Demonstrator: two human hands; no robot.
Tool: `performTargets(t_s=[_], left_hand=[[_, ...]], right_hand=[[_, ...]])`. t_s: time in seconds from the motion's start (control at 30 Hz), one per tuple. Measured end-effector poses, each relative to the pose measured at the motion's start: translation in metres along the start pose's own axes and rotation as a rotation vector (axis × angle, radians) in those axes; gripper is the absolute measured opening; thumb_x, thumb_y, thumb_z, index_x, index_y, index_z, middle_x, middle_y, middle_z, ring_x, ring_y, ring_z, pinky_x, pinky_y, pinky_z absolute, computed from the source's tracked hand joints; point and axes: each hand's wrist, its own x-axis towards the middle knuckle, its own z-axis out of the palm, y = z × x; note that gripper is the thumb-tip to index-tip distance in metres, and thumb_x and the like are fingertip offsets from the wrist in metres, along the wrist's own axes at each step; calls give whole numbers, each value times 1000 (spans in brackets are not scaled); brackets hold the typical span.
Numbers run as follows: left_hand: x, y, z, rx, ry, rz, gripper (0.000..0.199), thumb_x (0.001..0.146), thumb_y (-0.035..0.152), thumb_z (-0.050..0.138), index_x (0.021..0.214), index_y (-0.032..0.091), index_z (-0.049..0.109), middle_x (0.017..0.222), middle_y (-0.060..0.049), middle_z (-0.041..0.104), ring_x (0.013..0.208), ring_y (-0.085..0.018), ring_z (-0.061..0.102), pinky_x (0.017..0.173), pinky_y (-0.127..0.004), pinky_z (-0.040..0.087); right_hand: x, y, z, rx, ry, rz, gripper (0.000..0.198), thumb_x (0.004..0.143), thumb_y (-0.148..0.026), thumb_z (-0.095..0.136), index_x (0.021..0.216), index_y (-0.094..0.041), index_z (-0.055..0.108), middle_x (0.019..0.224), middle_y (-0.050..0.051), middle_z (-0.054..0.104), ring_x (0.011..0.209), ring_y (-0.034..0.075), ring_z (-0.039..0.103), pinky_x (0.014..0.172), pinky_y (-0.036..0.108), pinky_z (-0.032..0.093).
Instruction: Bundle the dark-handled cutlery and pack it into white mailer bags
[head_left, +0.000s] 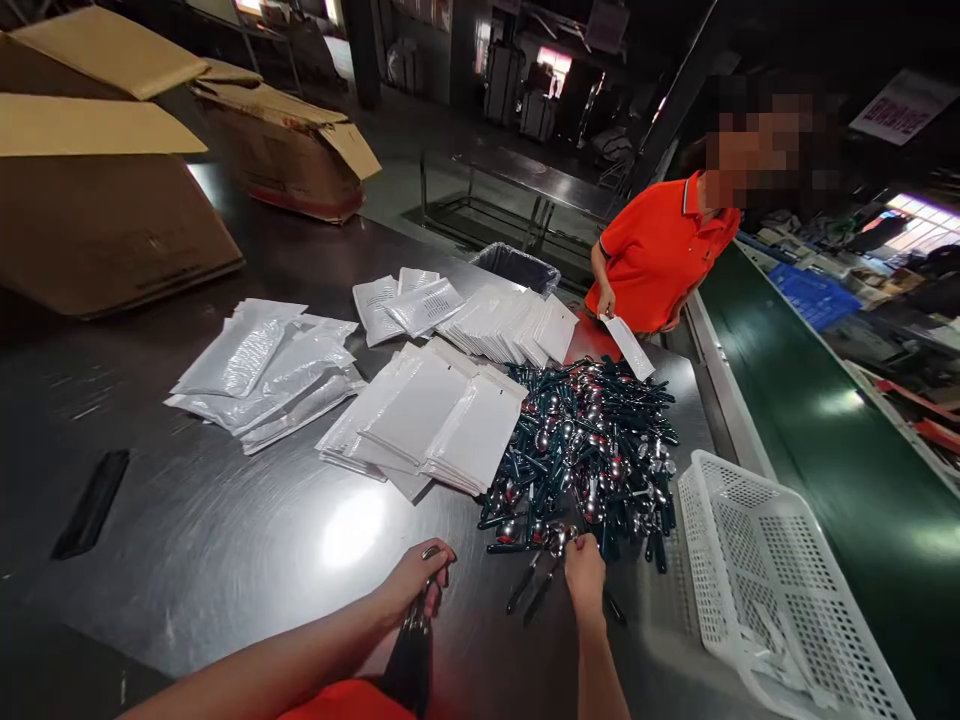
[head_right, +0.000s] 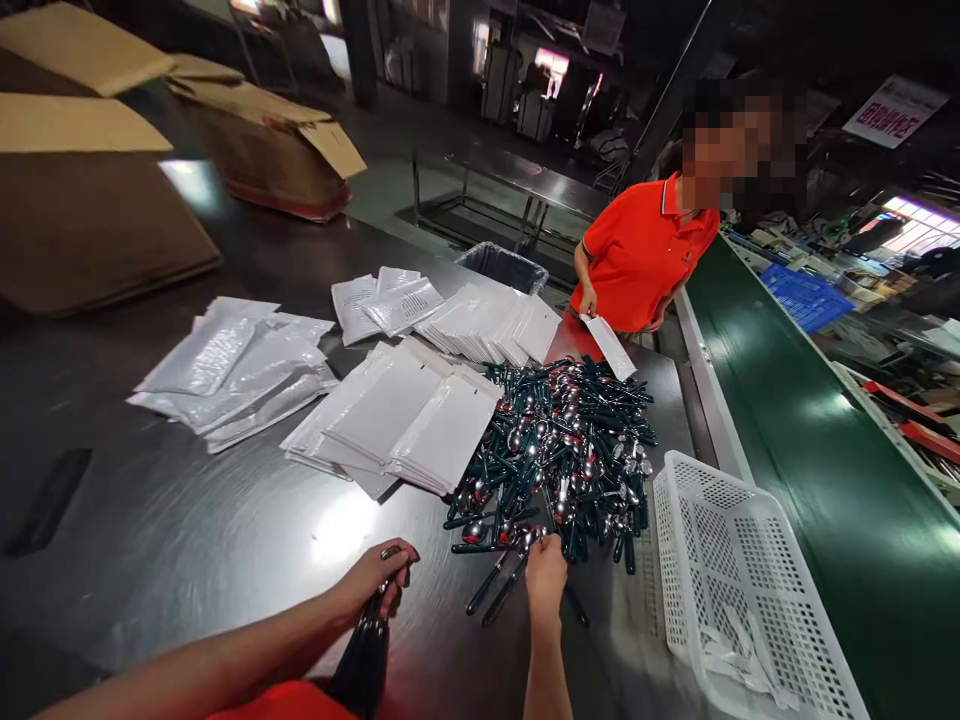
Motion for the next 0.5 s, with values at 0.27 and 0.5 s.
performTargets(t_s=[0.27, 0.5], left_hand=[[2, -4, -1, -3, -31, 19, 69, 64, 83, 75, 88, 21, 56, 57, 7, 59, 30, -10, 47, 35, -24, 40], [12, -15, -6, -41, -65, 52, 79, 63, 95, 70, 88, 21, 56, 60, 5, 61, 32, -10, 49, 35, -22, 34]], right_hand=[[18, 12, -11, -325, 91, -84, 41, 98, -11, 38, 132, -10, 62, 102, 19, 71, 90, 29, 73, 67, 33, 47], [30, 13, 15, -318, 158, -222, 38, 81, -6, 56, 105, -26, 78, 109, 15, 70, 102, 36, 74, 71, 40, 60]])
